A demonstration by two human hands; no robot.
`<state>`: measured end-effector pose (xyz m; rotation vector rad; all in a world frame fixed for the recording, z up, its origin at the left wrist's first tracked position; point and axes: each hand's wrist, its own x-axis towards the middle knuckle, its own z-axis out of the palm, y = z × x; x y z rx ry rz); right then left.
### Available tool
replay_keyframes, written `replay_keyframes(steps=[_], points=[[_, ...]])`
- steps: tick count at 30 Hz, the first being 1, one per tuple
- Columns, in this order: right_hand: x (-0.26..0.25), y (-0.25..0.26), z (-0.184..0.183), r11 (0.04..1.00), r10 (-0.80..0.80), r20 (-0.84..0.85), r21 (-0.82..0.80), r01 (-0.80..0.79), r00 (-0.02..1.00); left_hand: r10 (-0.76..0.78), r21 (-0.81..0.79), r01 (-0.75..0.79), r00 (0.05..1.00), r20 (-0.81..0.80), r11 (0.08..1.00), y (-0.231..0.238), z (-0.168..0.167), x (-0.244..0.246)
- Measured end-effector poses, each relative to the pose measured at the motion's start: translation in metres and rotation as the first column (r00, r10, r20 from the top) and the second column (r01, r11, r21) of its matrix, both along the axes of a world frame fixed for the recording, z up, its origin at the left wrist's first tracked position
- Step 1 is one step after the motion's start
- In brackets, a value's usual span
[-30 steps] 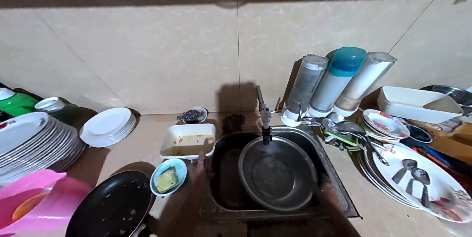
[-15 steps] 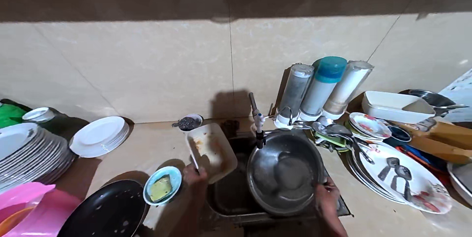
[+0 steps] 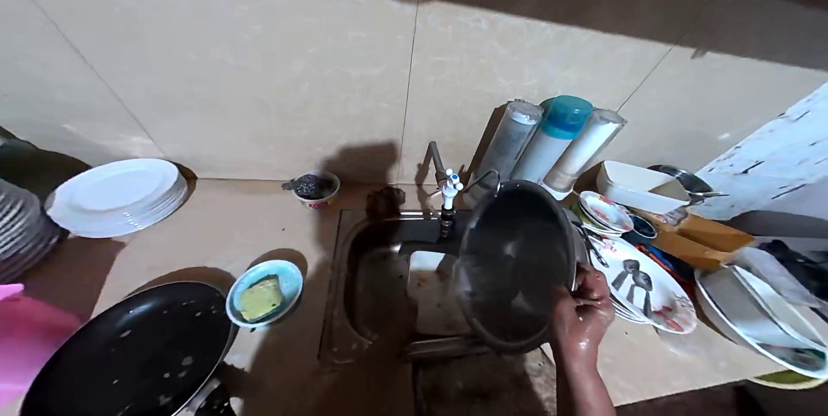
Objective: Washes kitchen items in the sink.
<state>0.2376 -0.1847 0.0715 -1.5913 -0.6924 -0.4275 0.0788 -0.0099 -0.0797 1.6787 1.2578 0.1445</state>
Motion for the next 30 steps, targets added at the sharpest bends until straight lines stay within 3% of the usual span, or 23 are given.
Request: replay_keyframes(steps=[4,10,15,21,25,30], points=[[-0.006,-0.005,-0.001,0.998,-0.040,0.094,-0.048,0.045,0.995,-0.099,0.065,0.104,0.992,-0.077,0.992,0.006,-0.009,0.000],[-0.012,-0.010,-0.001,0.996,-0.034,0.215,-0.077,0.051,0.976,-0.099,0.057,0.100,0.995,-0.031,0.993,0.011,-0.016,0.005],[-0.015,-0.008,0.002,0.997,-0.038,0.187,-0.060,0.050,0.982,-0.127,0.019,0.129,0.989,-0.071,0.991,0.016,-0.024,0.006],[-0.016,0.002,-0.004,0.998,-0.022,0.233,-0.054,0.036,0.972,-0.301,-0.084,0.291,0.940,-0.160,0.953,0.009,-0.022,-0.003],[-0.011,0.002,-0.012,0.993,-0.021,0.261,-0.107,0.050,0.965,-0.228,-0.110,0.219,0.970,-0.078,0.969,0.004,-0.016,-0.007],[0.003,-0.002,-0.021,0.992,-0.022,0.212,-0.117,0.048,0.977,-0.182,0.054,0.198,0.960,-0.214,0.979,0.017,-0.006,-0.015]])
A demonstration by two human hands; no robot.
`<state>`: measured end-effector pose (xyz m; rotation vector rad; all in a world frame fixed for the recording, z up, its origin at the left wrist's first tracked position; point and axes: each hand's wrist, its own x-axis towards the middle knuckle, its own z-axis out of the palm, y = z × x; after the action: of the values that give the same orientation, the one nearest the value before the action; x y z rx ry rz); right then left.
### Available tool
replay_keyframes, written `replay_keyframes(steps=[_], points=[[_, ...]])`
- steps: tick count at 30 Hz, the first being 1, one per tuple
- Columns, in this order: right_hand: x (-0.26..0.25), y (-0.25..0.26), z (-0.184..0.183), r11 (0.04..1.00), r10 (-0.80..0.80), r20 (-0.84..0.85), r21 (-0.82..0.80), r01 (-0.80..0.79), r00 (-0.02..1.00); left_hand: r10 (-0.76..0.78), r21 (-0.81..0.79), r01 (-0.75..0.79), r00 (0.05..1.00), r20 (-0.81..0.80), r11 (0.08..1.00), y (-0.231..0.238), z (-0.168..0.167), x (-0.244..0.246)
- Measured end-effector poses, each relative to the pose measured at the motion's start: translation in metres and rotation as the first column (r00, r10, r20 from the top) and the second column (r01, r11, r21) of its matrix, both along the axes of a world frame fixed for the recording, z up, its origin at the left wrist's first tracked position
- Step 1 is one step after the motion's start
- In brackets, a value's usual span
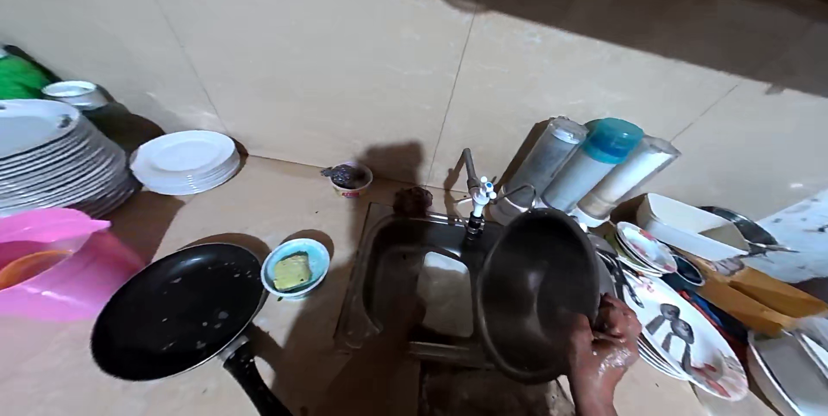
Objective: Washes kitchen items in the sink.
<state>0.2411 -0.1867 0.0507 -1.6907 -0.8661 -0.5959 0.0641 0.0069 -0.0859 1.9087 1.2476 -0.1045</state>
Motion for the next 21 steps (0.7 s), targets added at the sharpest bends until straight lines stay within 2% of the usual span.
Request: replay_keyframes(steps=[4,6,10,12,16,18,21], points=[[0.010,0.002,-0.011,0.999,0.032,-0.068,0.034,-0.029,0.997,-0.015,0.091,0.021,0.998,-0.060,0.996,0.007,0.023,-0.025],[0.014,0.007,-0.019,0.998,0.043,-0.141,0.058,-0.035,0.989,0.039,0.097,-0.030,0.994,-0.101,0.995,0.009,0.039,-0.037],[0.018,0.022,-0.038,0.993,0.050,-0.398,0.116,-0.004,0.916,0.238,0.140,-0.235,0.971,-0.008,0.962,0.010,0.054,-0.066],[0.023,0.030,-0.053,0.993,0.051,-0.458,0.119,0.004,0.887,0.279,0.189,-0.286,0.958,0.062,0.939,0.007,0.062,-0.079],[0.027,0.044,-0.084,0.987,0.074,-0.610,0.155,0.028,0.789,0.310,0.157,-0.328,0.942,0.129,0.932,0.000,0.084,-0.101],[0.024,0.051,-0.099,0.992,0.042,-0.690,0.115,0.052,0.723,0.329,0.126,-0.346,0.934,0.140,0.930,-0.003,0.091,-0.112],[0.027,0.050,-0.128,0.997,-0.073,-0.767,-0.071,0.028,0.638,0.311,0.155,-0.320,0.947,0.081,0.935,-0.008,0.099,-0.126]])
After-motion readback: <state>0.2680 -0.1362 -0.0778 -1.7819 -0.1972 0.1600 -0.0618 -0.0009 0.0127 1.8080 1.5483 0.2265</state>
